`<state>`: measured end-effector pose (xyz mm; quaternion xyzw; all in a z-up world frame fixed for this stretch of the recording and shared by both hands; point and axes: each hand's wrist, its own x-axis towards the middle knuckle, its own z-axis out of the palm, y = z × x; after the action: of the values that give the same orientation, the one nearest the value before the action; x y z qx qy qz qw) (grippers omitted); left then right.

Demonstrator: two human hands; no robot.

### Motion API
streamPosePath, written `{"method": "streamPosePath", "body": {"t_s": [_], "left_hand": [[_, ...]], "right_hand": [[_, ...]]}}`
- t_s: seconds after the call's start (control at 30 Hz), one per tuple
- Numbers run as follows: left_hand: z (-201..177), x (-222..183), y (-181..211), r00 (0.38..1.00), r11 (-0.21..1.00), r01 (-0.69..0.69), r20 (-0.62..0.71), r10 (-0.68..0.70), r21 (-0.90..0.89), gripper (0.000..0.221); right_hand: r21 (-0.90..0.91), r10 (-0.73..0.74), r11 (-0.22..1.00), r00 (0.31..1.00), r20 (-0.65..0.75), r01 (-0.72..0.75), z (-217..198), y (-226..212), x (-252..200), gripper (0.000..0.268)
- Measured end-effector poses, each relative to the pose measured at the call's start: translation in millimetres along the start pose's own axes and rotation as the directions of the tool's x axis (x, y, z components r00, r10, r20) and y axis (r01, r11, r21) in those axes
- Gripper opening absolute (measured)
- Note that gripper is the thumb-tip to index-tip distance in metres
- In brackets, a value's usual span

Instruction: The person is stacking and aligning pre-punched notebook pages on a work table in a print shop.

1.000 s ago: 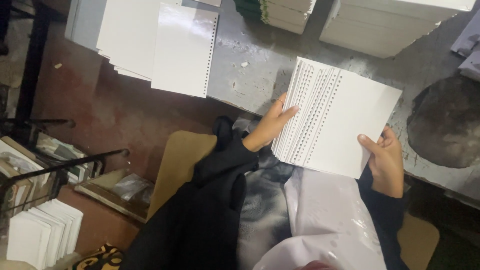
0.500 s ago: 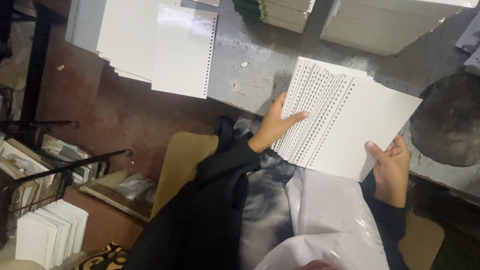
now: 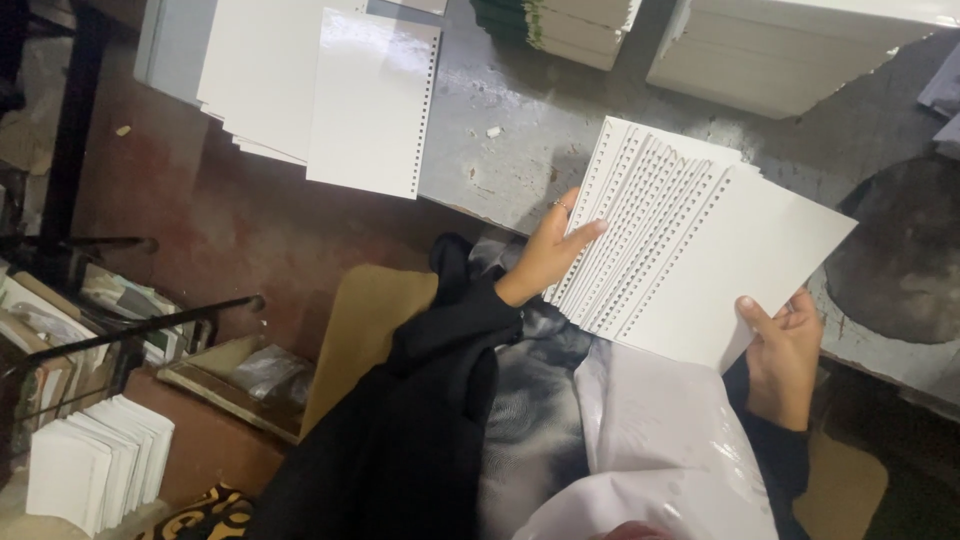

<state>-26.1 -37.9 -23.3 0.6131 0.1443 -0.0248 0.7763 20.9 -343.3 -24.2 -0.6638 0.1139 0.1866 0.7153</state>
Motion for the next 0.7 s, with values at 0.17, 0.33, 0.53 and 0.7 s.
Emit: {"method": "streamPosePath", "body": {"t_s": [0.17,0.33,0.53,0.7], "left_hand": [[-1.8,1.6,-8.0,0.999,0.999,-0.031,0.029,0.032,-0.01,0.046],[-1.8,-0.7,-3.8,0.999,0.998,-0.03,-0.012,0.031,0.046,0.046],[-0.8,0.6,2.6,0.998,1.0,0.029,-0.062,-0.029,-0.004,0.056],[-0.3,-1.1,9.0,0.996,0.998,0.044,-0.078,-0.04,0.051,0.069]], "right_hand": [[0.015,0.003,1.0,1.0,-0.019,-0.002,-0.7,2.9,-1.8,0.056],[0.037,-0.019,0.999,0.999,-0.03,0.02,-1.5,6.2,-4.1,0.055],[0.013,0.0,1.0,0.999,-0.039,0.001,1.5,2.6,-5.8,0.055],[0.015,-0.022,1.0,0.999,-0.034,0.023,-2.3,9.3,-3.0,0.057]]}}
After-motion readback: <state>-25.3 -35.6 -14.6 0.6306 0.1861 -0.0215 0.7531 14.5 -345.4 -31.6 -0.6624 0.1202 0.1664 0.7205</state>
